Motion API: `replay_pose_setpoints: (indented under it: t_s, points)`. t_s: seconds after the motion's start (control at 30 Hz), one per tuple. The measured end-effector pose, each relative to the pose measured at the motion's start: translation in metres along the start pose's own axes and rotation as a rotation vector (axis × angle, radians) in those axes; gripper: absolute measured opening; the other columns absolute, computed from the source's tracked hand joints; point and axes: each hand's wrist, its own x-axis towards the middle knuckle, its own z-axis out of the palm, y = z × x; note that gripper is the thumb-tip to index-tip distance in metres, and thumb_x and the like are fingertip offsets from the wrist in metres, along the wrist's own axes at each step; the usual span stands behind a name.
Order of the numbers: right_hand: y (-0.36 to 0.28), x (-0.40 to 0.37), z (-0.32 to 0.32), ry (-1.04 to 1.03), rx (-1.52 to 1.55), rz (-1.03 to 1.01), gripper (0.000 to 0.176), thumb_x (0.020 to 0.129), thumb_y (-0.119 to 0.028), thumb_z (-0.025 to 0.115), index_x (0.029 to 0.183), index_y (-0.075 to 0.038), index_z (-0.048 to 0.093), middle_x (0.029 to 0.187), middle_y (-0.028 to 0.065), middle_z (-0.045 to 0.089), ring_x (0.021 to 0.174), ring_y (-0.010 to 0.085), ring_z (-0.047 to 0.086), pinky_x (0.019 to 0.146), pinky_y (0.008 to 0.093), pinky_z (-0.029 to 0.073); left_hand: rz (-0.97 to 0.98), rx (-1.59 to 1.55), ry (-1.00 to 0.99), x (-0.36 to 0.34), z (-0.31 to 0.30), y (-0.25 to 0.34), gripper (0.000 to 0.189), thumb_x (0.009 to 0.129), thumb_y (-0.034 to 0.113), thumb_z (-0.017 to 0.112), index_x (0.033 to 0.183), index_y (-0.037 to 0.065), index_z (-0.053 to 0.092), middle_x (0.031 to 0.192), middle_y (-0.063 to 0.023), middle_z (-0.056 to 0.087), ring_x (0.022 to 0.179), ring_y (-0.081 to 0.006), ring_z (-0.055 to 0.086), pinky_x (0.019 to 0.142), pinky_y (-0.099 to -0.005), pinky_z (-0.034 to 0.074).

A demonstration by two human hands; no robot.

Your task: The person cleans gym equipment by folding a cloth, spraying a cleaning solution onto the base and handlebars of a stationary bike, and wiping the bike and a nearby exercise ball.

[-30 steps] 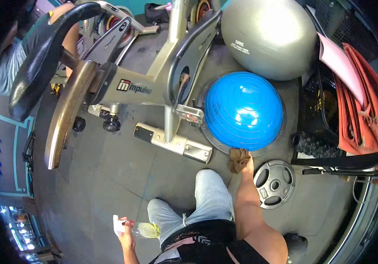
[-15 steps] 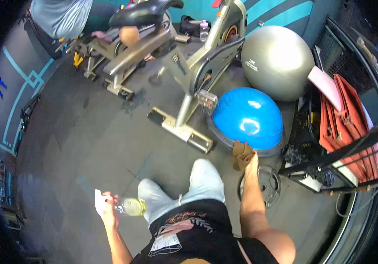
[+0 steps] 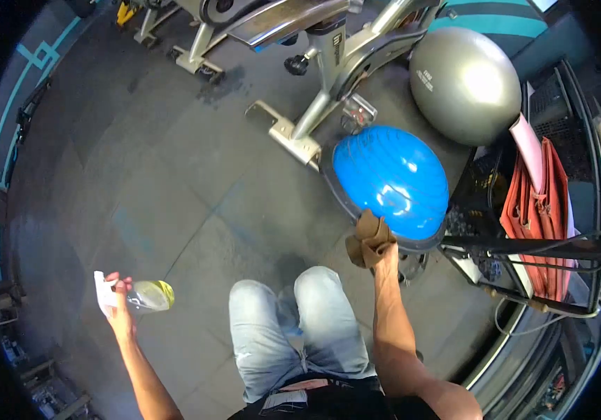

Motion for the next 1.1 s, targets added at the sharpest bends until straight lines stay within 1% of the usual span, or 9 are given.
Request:
replay_pose_setpoints:
  t_s: [0.27,0.4,0.47,0.6,0.73,0.77,0.87,0.93,1.1]
  points:
    - [0.028,-0.176,0.142,0.318,0.143,-0.039,0.035,0.097,-0.027,0.045,0.126,-0.011,0.057,0.128,0.0134,0.060,0.115,0.0317,0.058,0.100,0.0541,0.046,-0.404,-0.021,0.037,-0.140,-0.161,0.010,0.056,0.089,0.021,0.072,0.135,0.007,0.044,0.115,-0.0044,0.055,0.093,-0.0183,0.060,0.085,-0.0336,0.052]
    - [0.066,-0.223,0.122,0.596,0.017,-0.090,0.030,0.094,-0.024,0.047,0.116,-0.010,0.062,0.119,0.0134,0.063,0.105,0.0319,0.062,0.088,0.0484,0.054,-0.485,-0.147,-0.052,-0.215,-0.227,0.049,0.071,0.083,0.018,0.077,0.141,0.007,0.038,0.117,-0.0069,0.057,0.092,-0.0181,0.060,0.081,-0.0343,0.055]
    - [0.092,-0.252,0.122,0.392,0.260,0.016,0.027,0.095,-0.032,0.051,0.108,-0.013,0.065,0.102,0.0110,0.066,0.096,0.0310,0.062,0.087,0.0559,0.051,-0.597,-0.148,-0.074,-0.239,-0.260,0.061,0.063,0.083,0.015,0.076,0.136,0.007,0.043,0.114,-0.0060,0.056,0.089,-0.0194,0.061,0.078,-0.0324,0.055]
    - [0.179,-0.266,0.013,0.531,0.027,-0.135,0.035,0.097,-0.045,0.050,0.101,-0.012,0.062,0.069,0.0064,0.059,0.066,0.0245,0.058,0.075,0.0506,0.056,-0.670,-0.146,0.026,-0.265,-0.304,0.069,0.042,0.084,0.011,0.074,0.119,0.005,0.052,0.100,-0.0049,0.058,0.086,-0.0201,0.061,0.078,-0.0325,0.054]
    - [0.241,-0.307,-0.035,0.653,-0.048,-0.010,0.044,0.096,-0.050,0.053,0.109,-0.009,0.062,0.090,0.0085,0.068,0.085,0.0255,0.065,0.079,0.0495,0.055,-0.670,-0.164,0.007,-0.296,-0.377,0.066,0.042,0.086,0.008,0.072,0.123,0.007,0.051,0.098,-0.0050,0.058,0.084,-0.0178,0.060,0.085,-0.0367,0.052]
    - [0.251,-0.323,-0.048,0.560,-0.055,-0.035,0.047,0.095,-0.047,0.057,0.117,-0.007,0.061,0.110,0.0100,0.067,0.101,0.0268,0.064,0.089,0.0520,0.051,-0.640,-0.119,0.043,-0.306,-0.395,0.070,0.047,0.087,0.007,0.069,0.129,0.009,0.047,0.103,-0.0056,0.058,0.085,-0.0179,0.060,0.087,-0.0373,0.053]
    - [0.266,-0.326,-0.126,0.768,-0.219,0.003,0.044,0.095,-0.041,0.059,0.120,-0.005,0.061,0.118,0.0111,0.064,0.105,0.0287,0.062,0.093,0.0525,0.049,-0.633,-0.020,0.003,-0.314,-0.463,0.034,0.052,0.088,0.005,0.067,0.134,0.009,0.043,0.108,-0.0061,0.057,0.088,-0.0185,0.060,0.090,-0.0389,0.054]
    - [0.254,-0.379,-0.097,0.913,-0.197,-0.026,0.041,0.096,-0.036,0.058,0.120,-0.003,0.061,0.117,0.0142,0.064,0.107,0.0311,0.061,0.095,0.0517,0.048,-0.643,-0.022,-0.053,-0.321,-0.501,0.004,0.054,0.089,0.005,0.065,0.137,0.010,0.041,0.112,-0.0063,0.056,0.091,-0.0184,0.060,0.091,-0.0399,0.054]
    - [0.220,-0.441,-0.109,0.599,-0.267,0.082,0.030,0.099,-0.030,0.051,0.112,-0.006,0.065,0.108,0.0128,0.067,0.093,0.0298,0.065,0.081,0.0500,0.055,-0.700,-0.007,-0.009,-0.352,-0.509,-0.016,0.050,0.088,0.006,0.067,0.133,0.010,0.045,0.110,-0.0060,0.056,0.093,-0.0199,0.060,0.090,-0.0382,0.054]
